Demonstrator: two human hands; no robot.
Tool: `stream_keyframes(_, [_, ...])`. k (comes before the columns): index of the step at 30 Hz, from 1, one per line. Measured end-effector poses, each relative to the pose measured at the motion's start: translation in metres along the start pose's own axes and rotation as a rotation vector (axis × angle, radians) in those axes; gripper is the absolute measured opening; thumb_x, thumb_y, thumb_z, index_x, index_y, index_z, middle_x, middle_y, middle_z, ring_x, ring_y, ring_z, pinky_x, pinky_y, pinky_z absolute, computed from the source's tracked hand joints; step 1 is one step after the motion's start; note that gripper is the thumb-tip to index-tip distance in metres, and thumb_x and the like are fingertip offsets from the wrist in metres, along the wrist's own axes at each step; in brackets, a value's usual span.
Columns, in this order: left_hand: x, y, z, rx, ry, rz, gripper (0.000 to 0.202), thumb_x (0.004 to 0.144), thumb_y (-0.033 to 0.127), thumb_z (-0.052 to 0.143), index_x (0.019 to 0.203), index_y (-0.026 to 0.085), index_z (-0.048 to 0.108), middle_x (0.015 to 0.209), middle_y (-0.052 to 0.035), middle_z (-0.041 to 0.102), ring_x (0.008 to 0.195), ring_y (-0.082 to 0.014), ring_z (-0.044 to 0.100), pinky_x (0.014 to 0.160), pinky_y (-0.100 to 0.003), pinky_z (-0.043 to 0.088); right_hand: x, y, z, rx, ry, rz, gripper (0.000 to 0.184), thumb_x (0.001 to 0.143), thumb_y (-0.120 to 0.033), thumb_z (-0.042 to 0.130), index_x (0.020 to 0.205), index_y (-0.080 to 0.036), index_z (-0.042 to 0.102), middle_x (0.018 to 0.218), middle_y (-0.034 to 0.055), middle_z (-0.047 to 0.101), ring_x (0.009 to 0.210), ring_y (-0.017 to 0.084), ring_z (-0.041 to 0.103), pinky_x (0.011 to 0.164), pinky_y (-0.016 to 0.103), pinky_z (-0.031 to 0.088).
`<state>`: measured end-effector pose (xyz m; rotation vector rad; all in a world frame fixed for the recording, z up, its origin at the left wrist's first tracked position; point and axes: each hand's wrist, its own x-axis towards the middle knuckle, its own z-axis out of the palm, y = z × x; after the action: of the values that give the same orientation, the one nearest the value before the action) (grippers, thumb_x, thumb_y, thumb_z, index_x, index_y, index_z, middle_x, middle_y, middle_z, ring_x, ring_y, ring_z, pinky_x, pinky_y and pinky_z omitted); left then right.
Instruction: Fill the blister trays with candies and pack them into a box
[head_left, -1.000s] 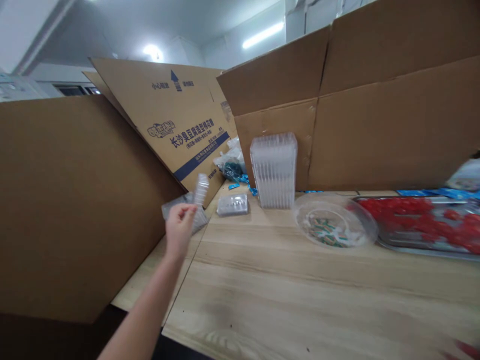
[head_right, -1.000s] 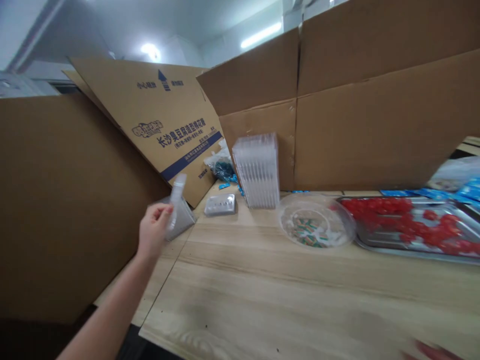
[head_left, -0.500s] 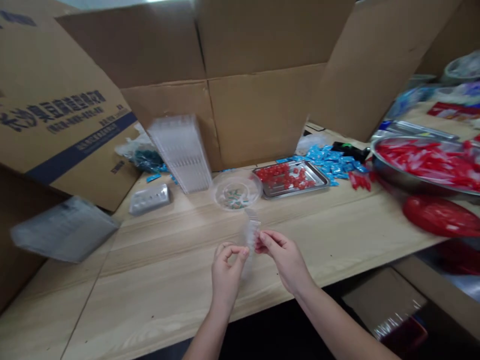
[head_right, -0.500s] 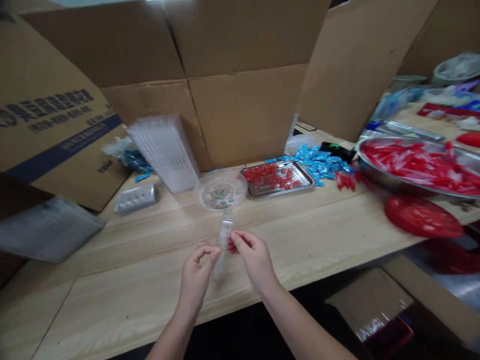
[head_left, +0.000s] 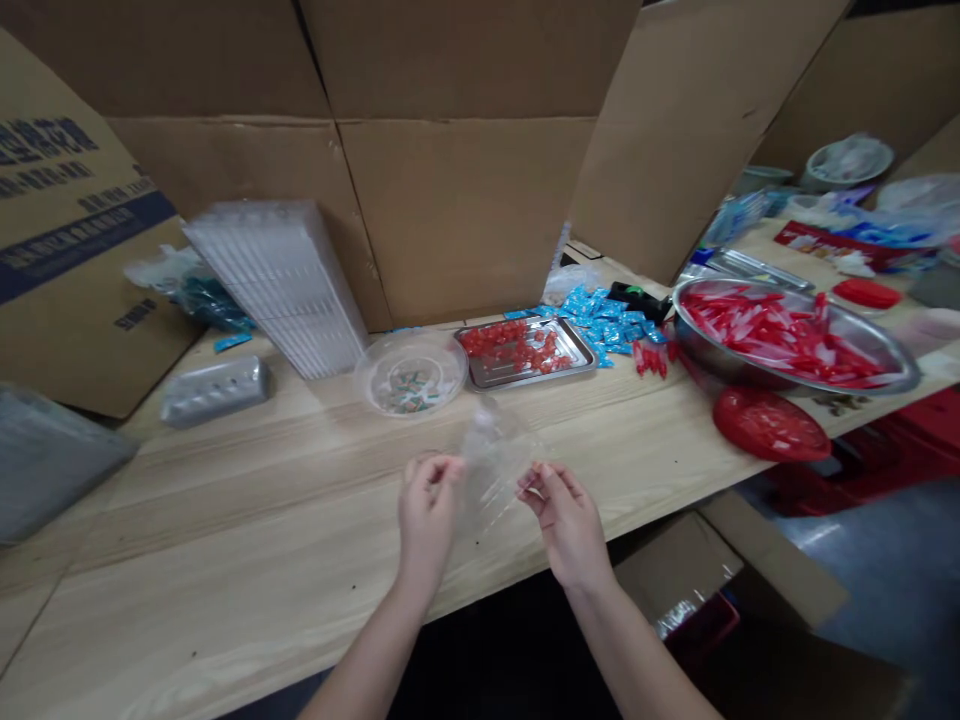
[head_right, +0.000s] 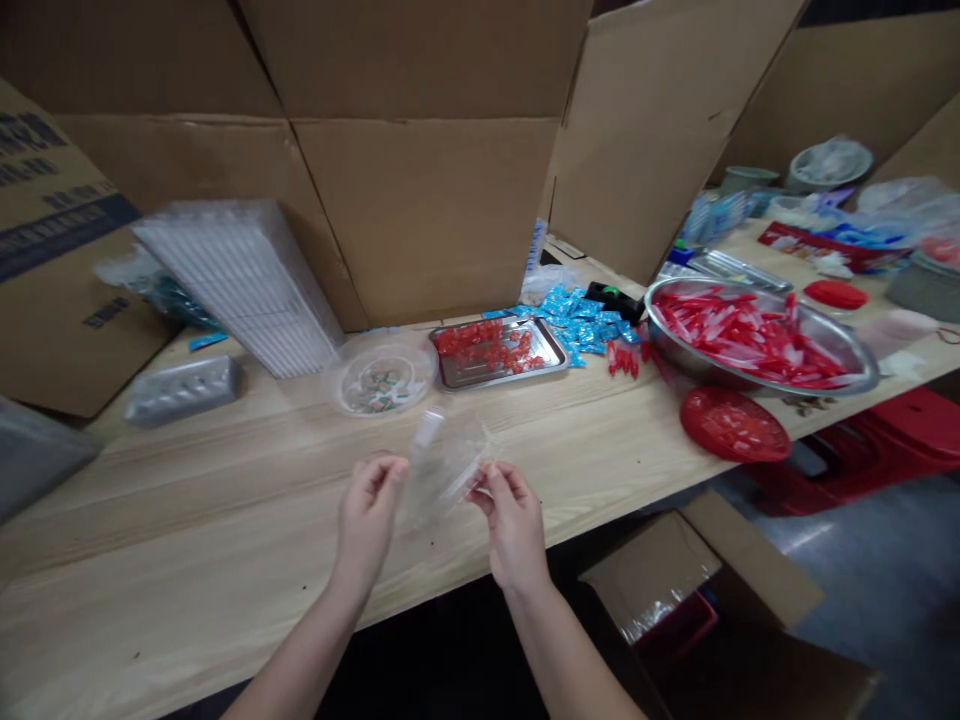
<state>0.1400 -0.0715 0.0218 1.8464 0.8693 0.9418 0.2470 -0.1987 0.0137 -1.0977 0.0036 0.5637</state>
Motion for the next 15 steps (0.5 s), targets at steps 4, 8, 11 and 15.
stream_keyframes(4, [0.001, 0.002, -0.008, 0.222, 0.145, 0.276, 0.018, 0.086, 0.036, 0.054, 0.081, 0.022, 0.063, 0.086, -0.0054, 0.057, 0.088, -0.0204, 0.054, 0.08, -0.035, 0.043, 0.051, -0.023, -0.056, -0.173, 0.16, -0.098, 0.034, 0.062, -0.049, 0.072, 0.074, -0.02, 0.06, 0.069, 0.0002, 0.063, 0.067, 0.014, 0.063, 0.069, 0.031, 0.056])
stream_keyframes(8, [-0.035, -0.003, 0.005, 0.429, -0.184, 0.623, 0.004, 0.081, 0.028, 0.061, 0.08, 0.026, 0.065, 0.085, -0.0053, 0.061, 0.08, -0.021, 0.056, 0.077, -0.037, 0.042, 0.092, -0.045, -0.112, -0.384, 0.232, -0.127, 0.034, 0.063, -0.049, 0.07, 0.071, -0.018, 0.059, 0.063, 0.0029, 0.061, 0.06, 0.017, 0.063, 0.062, 0.035, 0.057])
stream_keyframes(11, [-0.05, -0.011, 0.026, 0.511, -0.283, 0.69, 0.004, 0.083, 0.024, 0.059, 0.083, 0.025, 0.063, 0.084, -0.0054, 0.063, 0.077, -0.0199, 0.057, 0.076, -0.037, 0.04, 0.098, -0.056, -0.14, -0.638, 0.271, -0.177, 0.031, 0.067, -0.045, 0.066, 0.072, -0.015, 0.06, 0.062, 0.0068, 0.06, 0.057, 0.021, 0.061, 0.054, 0.039, 0.054])
stream_keyframes(15, [-0.042, -0.013, 0.052, 0.555, -0.268, 0.692, 0.008, 0.085, 0.025, 0.056, 0.081, 0.021, 0.062, 0.085, -0.0059, 0.063, 0.079, -0.0196, 0.056, 0.077, -0.037, 0.039, 0.101, -0.06, -0.148, -0.99, 0.289, -0.405, 0.032, 0.074, -0.04, 0.061, 0.093, -0.015, 0.063, 0.097, 0.0157, 0.063, 0.099, 0.03, 0.058, 0.082, 0.046, 0.048])
